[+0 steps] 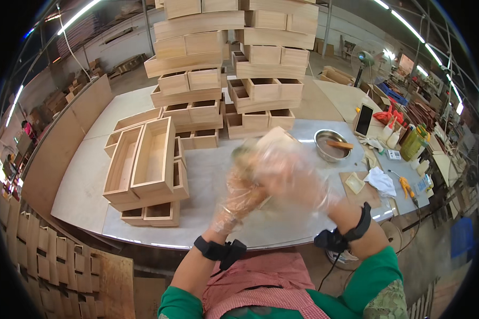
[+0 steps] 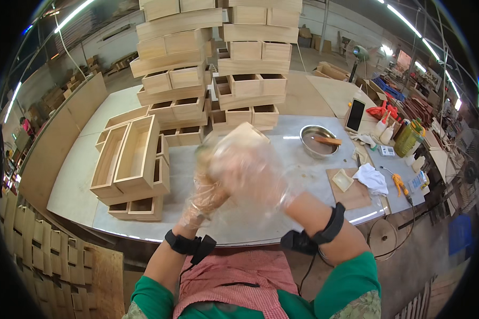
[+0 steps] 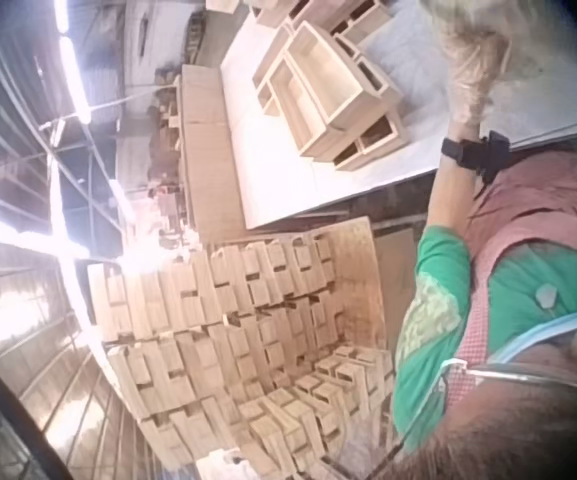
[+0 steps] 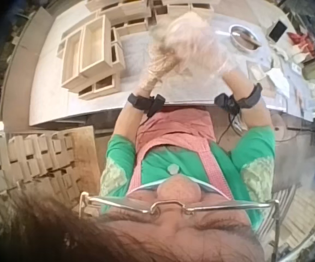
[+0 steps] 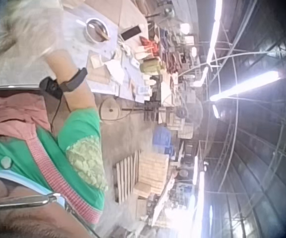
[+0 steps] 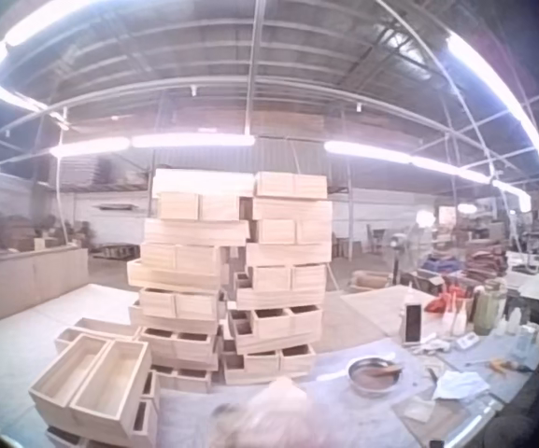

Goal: Applying a wood finish or wax to small wooden boxes using a sponge or cloth.

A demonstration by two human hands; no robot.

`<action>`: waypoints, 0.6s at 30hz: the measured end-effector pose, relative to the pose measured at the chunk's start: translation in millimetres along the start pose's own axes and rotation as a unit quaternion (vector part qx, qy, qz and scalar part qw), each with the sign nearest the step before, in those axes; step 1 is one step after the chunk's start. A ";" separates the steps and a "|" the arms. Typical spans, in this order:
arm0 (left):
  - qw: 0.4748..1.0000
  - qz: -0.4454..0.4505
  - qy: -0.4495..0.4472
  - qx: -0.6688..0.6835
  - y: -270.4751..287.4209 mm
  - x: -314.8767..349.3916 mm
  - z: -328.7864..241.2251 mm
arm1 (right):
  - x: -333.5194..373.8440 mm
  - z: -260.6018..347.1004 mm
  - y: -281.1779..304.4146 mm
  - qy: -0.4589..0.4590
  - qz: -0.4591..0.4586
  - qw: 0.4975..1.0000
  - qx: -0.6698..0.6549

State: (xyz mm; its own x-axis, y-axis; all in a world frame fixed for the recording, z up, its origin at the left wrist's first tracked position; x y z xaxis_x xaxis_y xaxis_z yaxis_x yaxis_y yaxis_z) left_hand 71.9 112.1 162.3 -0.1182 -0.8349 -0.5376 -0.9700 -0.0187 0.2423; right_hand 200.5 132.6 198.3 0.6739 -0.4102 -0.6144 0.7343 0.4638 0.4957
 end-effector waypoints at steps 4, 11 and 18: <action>0.995 -0.052 0.064 -0.061 6.2 -7.0 -12.7 | -12.6 11.7 38.0 0.030 -0.010 0.943 0.332; 1.000 0.005 0.001 -0.010 -36.9 -18.3 12.3 | -27.9 58.8 8.3 0.129 0.013 0.925 0.357; 0.981 -0.051 0.025 -0.183 -26.9 -20.1 -10.3 | 5.8 25.8 57.7 -0.056 0.025 0.934 0.353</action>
State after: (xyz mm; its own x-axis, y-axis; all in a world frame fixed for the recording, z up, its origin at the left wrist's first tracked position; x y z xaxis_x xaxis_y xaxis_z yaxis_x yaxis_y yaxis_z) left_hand 102.5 123.8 175.0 -0.0039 -0.8444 -0.5357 -0.8341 -0.2927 0.4675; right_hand 248.9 136.7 239.1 0.6836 -0.5000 -0.5317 0.5466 -0.1319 0.8269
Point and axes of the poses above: each hand's wrist, its own x-axis away from the middle knuckle, its own y-axis out of the back of the hand, z = x × y, the point moved 6 cm from there along -x, towards the middle knuckle, and after that the axes turned 14 degrees about -x, right-handed, at the moved point
